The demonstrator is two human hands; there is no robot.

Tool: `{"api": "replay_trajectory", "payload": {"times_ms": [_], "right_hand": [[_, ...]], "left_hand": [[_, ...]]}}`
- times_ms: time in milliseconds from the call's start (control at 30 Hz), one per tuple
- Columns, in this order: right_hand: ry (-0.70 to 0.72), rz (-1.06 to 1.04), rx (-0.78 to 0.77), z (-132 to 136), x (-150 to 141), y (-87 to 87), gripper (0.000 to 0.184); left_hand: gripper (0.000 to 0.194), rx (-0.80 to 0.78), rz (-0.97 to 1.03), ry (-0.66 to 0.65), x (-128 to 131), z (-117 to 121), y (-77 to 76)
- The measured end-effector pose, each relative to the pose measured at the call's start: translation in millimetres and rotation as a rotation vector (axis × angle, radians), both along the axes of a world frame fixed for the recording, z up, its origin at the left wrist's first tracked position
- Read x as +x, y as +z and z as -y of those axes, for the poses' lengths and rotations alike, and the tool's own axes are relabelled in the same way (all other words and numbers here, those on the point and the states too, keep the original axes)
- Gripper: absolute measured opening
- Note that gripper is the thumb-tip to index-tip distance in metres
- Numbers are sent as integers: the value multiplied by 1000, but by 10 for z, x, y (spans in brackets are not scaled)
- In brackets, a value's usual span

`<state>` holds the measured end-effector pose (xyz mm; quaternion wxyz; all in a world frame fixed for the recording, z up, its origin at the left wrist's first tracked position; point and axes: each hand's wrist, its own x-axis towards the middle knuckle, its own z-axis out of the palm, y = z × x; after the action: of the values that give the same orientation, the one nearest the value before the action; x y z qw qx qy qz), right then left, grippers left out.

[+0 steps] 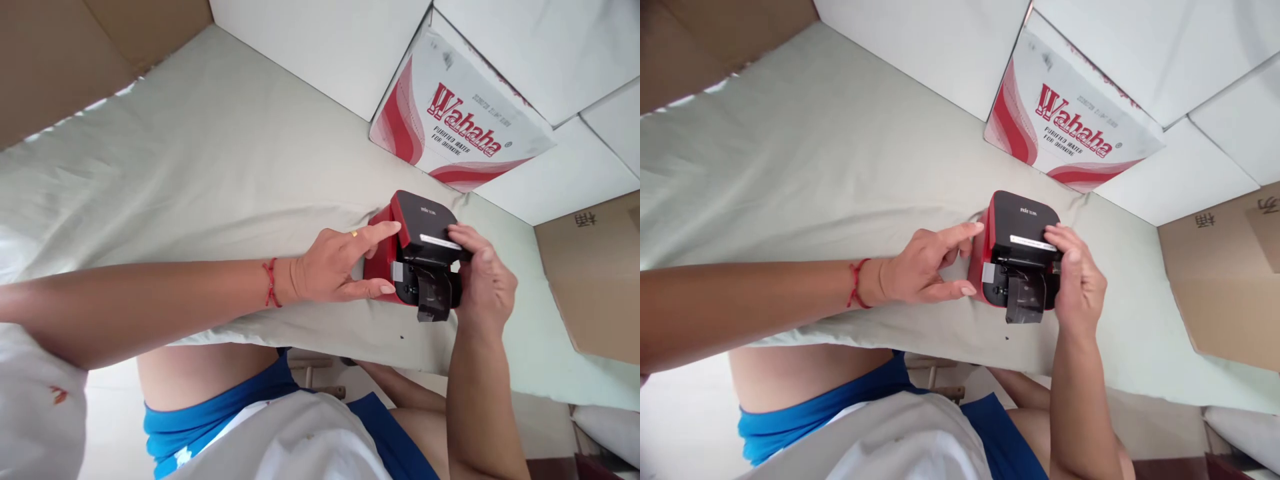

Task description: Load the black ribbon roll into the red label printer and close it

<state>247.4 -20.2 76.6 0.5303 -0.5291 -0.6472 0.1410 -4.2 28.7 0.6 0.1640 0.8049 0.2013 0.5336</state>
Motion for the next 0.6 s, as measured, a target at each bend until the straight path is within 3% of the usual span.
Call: {"api": "replay_trajectory", "payload": {"times_ms": [133, 267, 367, 500, 600], "right_hand": [[48, 216, -58, 330, -32, -45, 36], [75, 380, -40, 499, -47, -60, 42], [24, 458, -68, 549, -42, -59, 43], [56, 471, -114, 549, 27, -55, 42], [68, 423, -95, 525, 26, -87, 41]], "left_hand": [[66, 60, -52, -1, -41, -15, 62], [51, 72, -113, -21, -77, -3, 87], [45, 45, -96, -17, -73, 7, 80], [37, 53, -55, -13, -32, 5, 85], [42, 31, -93, 1, -3, 4, 91]]}}
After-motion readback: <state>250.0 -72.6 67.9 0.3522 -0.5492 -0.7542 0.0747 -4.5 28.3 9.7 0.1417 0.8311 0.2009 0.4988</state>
